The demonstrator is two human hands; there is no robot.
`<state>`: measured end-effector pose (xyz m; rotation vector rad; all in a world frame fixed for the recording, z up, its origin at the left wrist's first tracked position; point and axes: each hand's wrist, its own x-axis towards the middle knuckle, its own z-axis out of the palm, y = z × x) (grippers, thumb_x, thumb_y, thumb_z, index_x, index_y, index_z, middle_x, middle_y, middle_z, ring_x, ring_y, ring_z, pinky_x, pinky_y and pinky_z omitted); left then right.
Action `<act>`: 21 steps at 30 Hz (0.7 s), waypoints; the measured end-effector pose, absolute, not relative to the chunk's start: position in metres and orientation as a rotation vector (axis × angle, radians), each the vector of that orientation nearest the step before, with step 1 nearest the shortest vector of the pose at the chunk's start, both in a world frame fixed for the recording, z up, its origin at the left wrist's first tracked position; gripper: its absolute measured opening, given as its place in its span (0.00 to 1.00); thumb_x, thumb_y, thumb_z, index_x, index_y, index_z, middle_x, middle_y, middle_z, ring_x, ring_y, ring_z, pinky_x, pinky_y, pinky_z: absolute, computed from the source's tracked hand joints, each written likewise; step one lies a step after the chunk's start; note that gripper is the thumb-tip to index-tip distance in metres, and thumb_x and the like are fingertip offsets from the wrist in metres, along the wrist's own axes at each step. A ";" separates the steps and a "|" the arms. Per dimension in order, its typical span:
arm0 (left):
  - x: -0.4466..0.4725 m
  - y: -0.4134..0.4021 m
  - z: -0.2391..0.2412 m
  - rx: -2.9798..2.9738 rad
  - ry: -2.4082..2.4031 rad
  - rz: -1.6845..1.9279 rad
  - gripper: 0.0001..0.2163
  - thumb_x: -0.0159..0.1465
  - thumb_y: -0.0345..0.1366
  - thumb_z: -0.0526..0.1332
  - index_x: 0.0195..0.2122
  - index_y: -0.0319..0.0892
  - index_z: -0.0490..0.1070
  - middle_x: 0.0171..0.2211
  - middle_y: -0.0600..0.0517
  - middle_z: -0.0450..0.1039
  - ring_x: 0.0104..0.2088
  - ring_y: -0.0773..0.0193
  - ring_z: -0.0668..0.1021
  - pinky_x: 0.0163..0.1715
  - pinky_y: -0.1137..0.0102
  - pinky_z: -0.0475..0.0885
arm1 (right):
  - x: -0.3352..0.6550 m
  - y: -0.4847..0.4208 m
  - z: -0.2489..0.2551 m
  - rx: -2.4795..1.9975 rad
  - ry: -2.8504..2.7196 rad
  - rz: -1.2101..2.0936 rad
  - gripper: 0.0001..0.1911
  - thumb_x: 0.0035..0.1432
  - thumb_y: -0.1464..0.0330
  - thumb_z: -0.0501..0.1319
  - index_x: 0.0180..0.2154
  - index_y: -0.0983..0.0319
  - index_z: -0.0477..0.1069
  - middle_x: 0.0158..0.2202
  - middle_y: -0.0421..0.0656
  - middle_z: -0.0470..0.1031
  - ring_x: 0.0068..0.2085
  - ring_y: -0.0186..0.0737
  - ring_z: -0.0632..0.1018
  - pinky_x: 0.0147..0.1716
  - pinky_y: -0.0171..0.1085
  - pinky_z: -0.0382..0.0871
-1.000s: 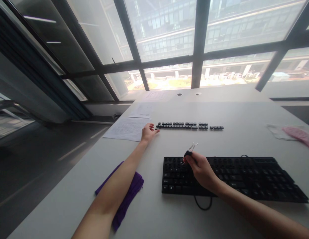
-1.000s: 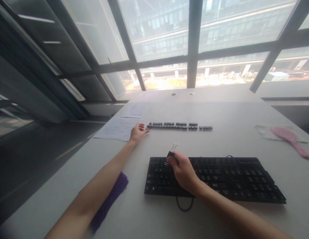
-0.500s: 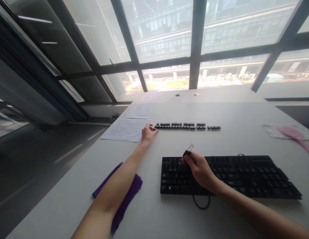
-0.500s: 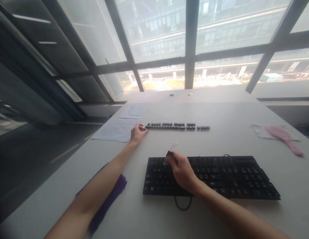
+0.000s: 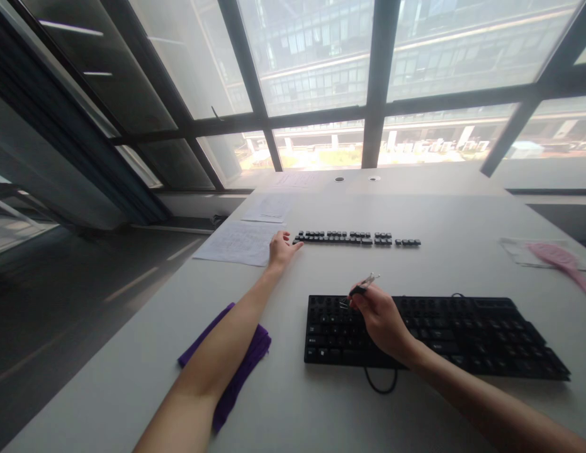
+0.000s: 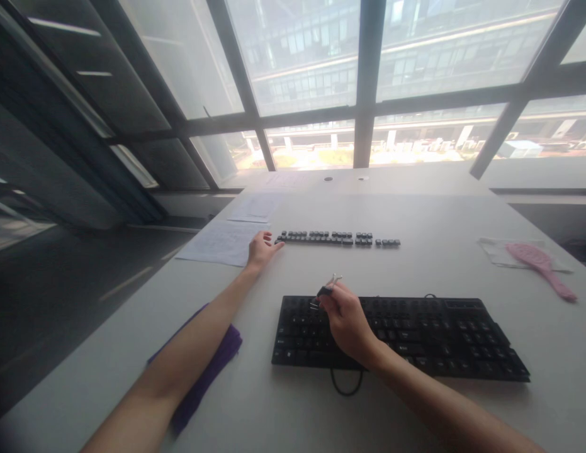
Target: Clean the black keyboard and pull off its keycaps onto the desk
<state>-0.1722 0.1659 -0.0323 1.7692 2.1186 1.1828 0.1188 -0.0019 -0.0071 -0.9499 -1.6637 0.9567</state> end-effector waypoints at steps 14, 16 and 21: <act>-0.101 0.006 0.033 2.078 1.604 0.923 0.07 0.65 0.32 0.57 0.38 0.44 0.75 0.34 0.51 0.78 0.31 0.63 0.78 0.34 0.70 0.72 | 0.083 0.003 -0.003 -0.783 -1.826 1.092 0.10 0.65 0.69 0.55 0.30 0.62 0.70 0.41 0.44 0.68 0.32 0.34 0.71 0.34 0.36 0.70; -0.096 -0.012 0.021 2.003 1.583 0.974 0.08 0.65 0.32 0.56 0.39 0.44 0.75 0.35 0.51 0.79 0.32 0.63 0.78 0.33 0.70 0.72 | 0.082 0.004 -0.008 -0.793 -1.863 1.070 0.10 0.65 0.70 0.55 0.30 0.62 0.70 0.42 0.45 0.68 0.32 0.34 0.71 0.34 0.35 0.70; -0.091 -0.025 -0.003 1.846 1.551 1.109 0.09 0.65 0.31 0.54 0.38 0.44 0.74 0.35 0.51 0.79 0.35 0.62 0.79 0.36 0.68 0.74 | 0.084 0.001 -0.011 -0.804 -1.996 0.967 0.11 0.66 0.71 0.54 0.31 0.63 0.72 0.46 0.45 0.68 0.28 0.30 0.70 0.34 0.35 0.68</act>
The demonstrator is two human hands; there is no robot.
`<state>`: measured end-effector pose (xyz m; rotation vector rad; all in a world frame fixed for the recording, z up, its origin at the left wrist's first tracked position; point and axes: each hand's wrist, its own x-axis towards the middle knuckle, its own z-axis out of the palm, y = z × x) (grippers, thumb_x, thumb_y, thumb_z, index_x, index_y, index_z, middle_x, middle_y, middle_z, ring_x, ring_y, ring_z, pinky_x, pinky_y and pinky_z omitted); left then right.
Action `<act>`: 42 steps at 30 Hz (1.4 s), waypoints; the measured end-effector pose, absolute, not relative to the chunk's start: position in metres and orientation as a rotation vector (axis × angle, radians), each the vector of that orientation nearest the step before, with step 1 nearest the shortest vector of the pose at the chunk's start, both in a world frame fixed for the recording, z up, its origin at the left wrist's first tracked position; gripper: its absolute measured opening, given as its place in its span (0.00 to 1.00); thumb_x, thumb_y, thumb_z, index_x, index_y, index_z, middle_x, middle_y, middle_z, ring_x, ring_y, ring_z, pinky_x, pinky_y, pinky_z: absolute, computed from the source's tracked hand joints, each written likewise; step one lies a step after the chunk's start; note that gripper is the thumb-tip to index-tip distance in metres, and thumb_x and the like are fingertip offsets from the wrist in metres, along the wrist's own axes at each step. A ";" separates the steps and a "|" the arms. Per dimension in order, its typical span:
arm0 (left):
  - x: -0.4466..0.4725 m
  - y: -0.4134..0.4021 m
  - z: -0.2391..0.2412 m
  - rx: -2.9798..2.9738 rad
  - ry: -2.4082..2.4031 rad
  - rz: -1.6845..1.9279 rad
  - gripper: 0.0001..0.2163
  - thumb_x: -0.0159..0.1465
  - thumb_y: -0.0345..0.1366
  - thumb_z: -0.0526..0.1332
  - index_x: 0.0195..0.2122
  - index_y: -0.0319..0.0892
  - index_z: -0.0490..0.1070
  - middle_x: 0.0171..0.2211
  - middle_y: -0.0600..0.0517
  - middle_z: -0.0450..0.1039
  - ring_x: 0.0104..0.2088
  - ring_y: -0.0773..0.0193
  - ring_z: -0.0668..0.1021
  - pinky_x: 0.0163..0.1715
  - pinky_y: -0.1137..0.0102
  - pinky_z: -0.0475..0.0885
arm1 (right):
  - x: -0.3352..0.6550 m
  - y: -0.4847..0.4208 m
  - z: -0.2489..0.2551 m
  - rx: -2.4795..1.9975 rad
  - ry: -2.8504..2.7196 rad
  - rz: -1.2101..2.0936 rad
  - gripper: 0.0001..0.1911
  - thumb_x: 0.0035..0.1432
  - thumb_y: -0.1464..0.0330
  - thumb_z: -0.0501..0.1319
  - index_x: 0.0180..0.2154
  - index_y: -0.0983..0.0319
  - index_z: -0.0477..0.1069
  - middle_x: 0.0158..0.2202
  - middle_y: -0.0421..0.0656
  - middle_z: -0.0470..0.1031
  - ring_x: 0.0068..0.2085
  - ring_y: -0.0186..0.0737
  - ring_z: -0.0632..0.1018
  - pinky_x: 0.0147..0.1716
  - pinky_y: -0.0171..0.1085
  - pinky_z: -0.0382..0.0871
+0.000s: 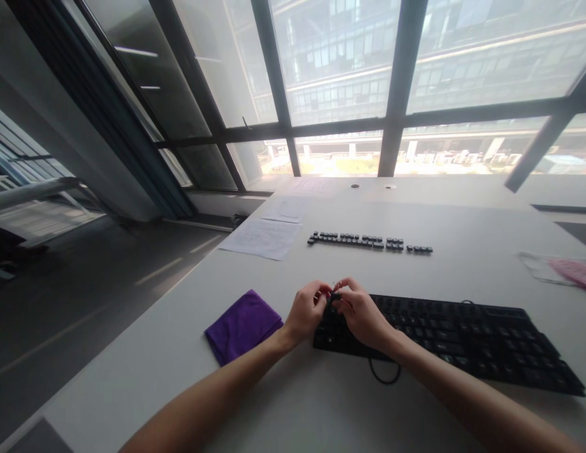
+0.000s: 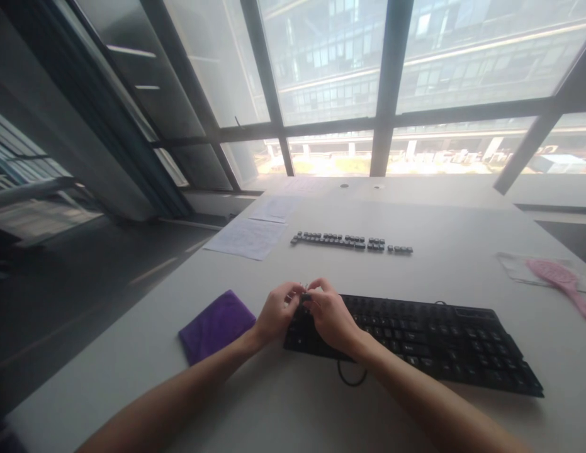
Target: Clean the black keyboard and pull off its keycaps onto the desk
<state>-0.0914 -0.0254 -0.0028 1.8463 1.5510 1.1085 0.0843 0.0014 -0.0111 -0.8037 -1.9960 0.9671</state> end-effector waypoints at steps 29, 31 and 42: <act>-0.091 -0.041 -0.012 2.086 1.363 1.012 0.05 0.67 0.36 0.60 0.39 0.46 0.75 0.39 0.48 0.73 0.42 0.58 0.75 0.45 0.64 0.72 | 0.090 -0.005 -0.008 -0.757 -1.934 0.868 0.12 0.65 0.72 0.56 0.27 0.60 0.69 0.27 0.40 0.69 0.30 0.38 0.70 0.31 0.36 0.63; -0.091 -0.042 -0.012 2.096 1.373 1.053 0.05 0.68 0.37 0.59 0.40 0.46 0.74 0.39 0.48 0.73 0.43 0.58 0.75 0.45 0.65 0.71 | 0.090 -0.005 -0.007 -0.761 -1.915 0.866 0.13 0.66 0.71 0.56 0.28 0.60 0.70 0.28 0.41 0.70 0.30 0.38 0.70 0.32 0.37 0.63; -0.089 -0.041 -0.009 2.081 1.451 1.224 0.09 0.65 0.37 0.64 0.46 0.47 0.73 0.40 0.50 0.77 0.40 0.60 0.78 0.44 0.65 0.74 | 0.089 -0.005 -0.009 -0.830 -1.871 0.834 0.14 0.70 0.65 0.52 0.36 0.60 0.73 0.33 0.43 0.76 0.34 0.39 0.75 0.37 0.37 0.66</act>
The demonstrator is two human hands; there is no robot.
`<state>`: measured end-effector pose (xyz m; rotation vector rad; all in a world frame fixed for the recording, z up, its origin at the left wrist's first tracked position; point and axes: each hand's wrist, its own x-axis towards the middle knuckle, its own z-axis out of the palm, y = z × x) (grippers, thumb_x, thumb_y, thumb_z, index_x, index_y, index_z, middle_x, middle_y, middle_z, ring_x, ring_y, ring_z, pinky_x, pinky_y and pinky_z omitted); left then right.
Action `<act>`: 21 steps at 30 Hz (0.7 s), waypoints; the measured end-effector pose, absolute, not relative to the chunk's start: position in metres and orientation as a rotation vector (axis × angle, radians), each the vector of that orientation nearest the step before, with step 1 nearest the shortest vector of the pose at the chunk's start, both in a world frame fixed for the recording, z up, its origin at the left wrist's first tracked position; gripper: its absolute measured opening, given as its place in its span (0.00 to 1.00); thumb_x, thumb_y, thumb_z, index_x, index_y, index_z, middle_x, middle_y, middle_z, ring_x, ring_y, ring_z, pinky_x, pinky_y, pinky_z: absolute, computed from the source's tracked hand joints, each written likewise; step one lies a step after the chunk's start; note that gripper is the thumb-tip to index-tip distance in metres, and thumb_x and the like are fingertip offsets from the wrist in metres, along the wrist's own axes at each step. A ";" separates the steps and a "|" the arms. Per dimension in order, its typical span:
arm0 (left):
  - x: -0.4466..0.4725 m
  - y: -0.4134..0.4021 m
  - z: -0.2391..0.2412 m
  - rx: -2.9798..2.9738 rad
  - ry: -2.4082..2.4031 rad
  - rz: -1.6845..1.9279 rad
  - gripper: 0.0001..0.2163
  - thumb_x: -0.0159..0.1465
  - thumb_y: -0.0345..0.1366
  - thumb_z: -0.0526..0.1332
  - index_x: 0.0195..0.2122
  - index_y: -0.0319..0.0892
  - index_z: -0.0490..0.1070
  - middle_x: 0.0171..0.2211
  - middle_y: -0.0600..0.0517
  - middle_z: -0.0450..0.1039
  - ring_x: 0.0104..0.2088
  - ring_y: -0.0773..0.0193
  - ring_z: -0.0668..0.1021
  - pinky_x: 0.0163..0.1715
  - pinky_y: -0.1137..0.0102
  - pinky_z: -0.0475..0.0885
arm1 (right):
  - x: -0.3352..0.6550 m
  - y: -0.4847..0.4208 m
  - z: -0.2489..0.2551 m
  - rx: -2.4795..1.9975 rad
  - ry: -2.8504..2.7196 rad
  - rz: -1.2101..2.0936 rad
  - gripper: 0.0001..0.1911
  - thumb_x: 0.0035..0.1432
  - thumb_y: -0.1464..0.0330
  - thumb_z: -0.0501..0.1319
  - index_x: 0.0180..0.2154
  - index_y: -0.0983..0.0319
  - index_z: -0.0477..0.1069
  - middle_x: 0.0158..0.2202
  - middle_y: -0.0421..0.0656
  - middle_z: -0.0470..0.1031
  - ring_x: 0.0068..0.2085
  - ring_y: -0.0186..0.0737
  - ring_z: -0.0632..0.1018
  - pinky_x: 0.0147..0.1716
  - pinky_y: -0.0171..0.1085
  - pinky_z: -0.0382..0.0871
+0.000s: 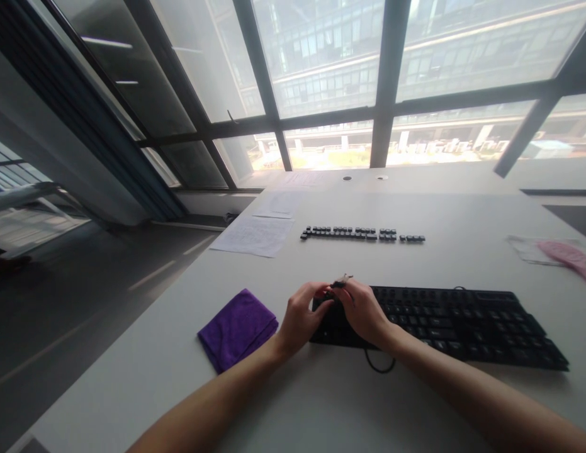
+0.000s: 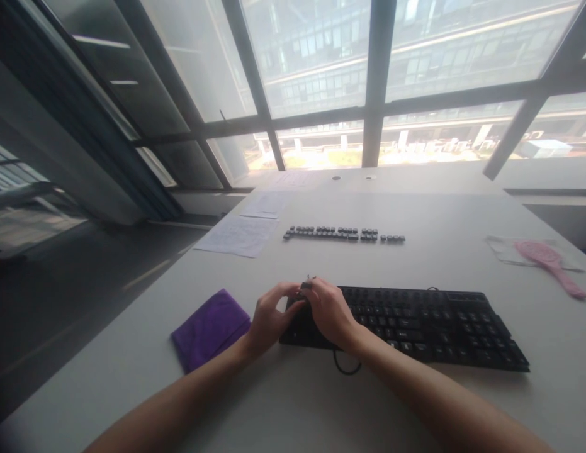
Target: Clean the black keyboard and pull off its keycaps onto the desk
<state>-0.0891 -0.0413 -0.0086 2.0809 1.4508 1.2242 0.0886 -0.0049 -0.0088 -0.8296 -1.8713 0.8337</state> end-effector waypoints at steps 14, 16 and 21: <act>-0.129 0.054 -0.001 1.813 1.829 1.236 0.05 0.58 0.34 0.67 0.35 0.41 0.78 0.32 0.50 0.79 0.33 0.63 0.80 0.40 0.68 0.76 | 0.084 0.004 -0.020 -0.920 -1.669 0.937 0.16 0.69 0.61 0.53 0.32 0.61 0.71 0.29 0.42 0.76 0.31 0.39 0.75 0.34 0.36 0.68; -0.137 0.085 -0.009 1.803 1.925 1.213 0.04 0.55 0.32 0.68 0.32 0.40 0.78 0.30 0.50 0.79 0.33 0.62 0.79 0.39 0.68 0.74 | 0.084 0.004 -0.022 -0.925 -1.674 0.946 0.15 0.69 0.61 0.53 0.32 0.61 0.71 0.29 0.42 0.76 0.31 0.40 0.75 0.34 0.36 0.68; -0.139 0.127 -0.029 1.737 2.058 1.197 0.03 0.53 0.31 0.69 0.29 0.39 0.77 0.27 0.50 0.77 0.31 0.62 0.78 0.38 0.68 0.72 | 0.084 0.003 -0.020 -0.905 -1.677 0.987 0.15 0.69 0.61 0.53 0.34 0.61 0.72 0.30 0.42 0.76 0.32 0.39 0.75 0.34 0.36 0.67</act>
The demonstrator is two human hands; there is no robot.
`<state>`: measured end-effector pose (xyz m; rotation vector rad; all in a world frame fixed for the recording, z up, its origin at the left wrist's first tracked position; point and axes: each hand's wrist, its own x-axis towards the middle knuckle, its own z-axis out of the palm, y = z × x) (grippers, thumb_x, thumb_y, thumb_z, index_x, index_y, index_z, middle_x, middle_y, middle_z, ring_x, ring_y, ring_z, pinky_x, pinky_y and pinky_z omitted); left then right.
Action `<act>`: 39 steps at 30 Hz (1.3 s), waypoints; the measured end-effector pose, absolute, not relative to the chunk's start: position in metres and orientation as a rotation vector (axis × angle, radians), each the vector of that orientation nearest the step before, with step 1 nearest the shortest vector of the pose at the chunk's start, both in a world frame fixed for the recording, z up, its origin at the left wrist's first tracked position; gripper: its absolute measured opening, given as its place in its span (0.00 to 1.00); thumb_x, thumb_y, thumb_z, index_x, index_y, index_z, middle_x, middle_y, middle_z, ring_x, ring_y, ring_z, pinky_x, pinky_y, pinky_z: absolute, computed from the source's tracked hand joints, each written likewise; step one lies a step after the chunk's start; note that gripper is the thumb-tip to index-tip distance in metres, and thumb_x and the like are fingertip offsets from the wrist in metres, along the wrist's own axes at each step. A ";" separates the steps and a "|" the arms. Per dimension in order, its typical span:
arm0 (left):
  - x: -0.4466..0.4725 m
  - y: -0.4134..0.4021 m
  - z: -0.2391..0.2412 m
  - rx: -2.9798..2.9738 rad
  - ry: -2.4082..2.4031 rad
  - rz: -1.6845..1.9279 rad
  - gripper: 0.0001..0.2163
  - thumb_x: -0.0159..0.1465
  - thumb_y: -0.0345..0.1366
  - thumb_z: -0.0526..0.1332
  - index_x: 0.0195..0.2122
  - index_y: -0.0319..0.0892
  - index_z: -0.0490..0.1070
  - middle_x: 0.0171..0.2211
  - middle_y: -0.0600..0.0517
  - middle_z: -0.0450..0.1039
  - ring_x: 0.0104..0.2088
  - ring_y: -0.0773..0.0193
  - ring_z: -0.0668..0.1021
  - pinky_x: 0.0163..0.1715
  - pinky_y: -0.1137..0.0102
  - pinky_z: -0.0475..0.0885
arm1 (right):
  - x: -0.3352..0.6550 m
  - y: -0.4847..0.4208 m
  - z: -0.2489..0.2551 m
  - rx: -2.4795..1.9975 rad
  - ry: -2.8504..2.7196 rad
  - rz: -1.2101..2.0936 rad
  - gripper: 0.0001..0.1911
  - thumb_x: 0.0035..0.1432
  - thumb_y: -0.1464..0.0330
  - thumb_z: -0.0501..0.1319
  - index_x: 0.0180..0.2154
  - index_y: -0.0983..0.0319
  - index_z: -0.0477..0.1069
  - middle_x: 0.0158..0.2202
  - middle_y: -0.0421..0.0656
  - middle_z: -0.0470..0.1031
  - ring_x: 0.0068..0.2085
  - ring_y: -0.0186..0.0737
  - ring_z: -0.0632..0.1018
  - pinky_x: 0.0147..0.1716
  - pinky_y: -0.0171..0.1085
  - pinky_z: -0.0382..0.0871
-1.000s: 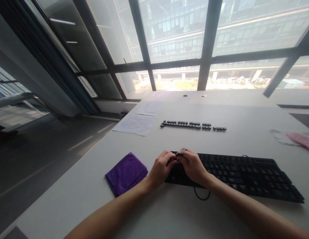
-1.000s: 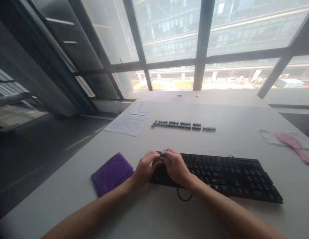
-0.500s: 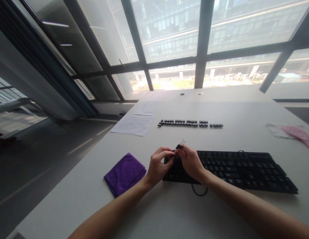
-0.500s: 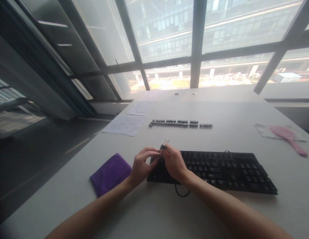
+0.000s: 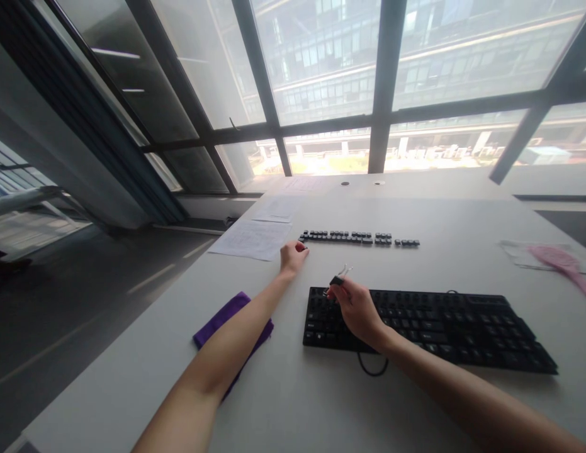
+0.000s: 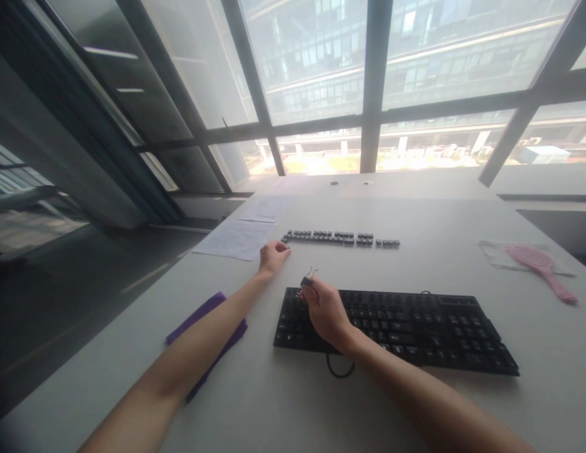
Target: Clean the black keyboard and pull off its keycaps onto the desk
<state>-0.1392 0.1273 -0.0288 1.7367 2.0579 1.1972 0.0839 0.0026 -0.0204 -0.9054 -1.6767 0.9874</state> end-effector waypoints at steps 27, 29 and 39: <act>-0.132 0.138 -0.023 1.646 2.418 0.784 0.09 0.60 0.45 0.67 0.33 0.45 0.81 0.37 0.46 0.81 0.38 0.57 0.81 0.36 0.70 0.70 | 0.084 -0.001 -0.011 -0.859 -1.698 1.015 0.14 0.68 0.65 0.54 0.32 0.61 0.72 0.29 0.41 0.77 0.32 0.39 0.76 0.35 0.35 0.66; -0.132 0.141 -0.023 1.641 2.421 0.786 0.09 0.60 0.45 0.67 0.33 0.45 0.81 0.36 0.47 0.81 0.38 0.57 0.80 0.36 0.70 0.70 | 0.085 -0.001 -0.011 -0.861 -1.702 1.014 0.14 0.68 0.65 0.54 0.32 0.61 0.72 0.29 0.41 0.77 0.32 0.39 0.76 0.35 0.35 0.66; -0.133 0.147 -0.025 1.618 2.422 0.802 0.10 0.60 0.46 0.67 0.33 0.46 0.80 0.37 0.46 0.81 0.38 0.56 0.80 0.36 0.69 0.70 | 0.086 -0.002 -0.007 -0.868 -1.709 1.016 0.14 0.68 0.65 0.54 0.32 0.61 0.72 0.29 0.41 0.77 0.32 0.39 0.76 0.36 0.36 0.66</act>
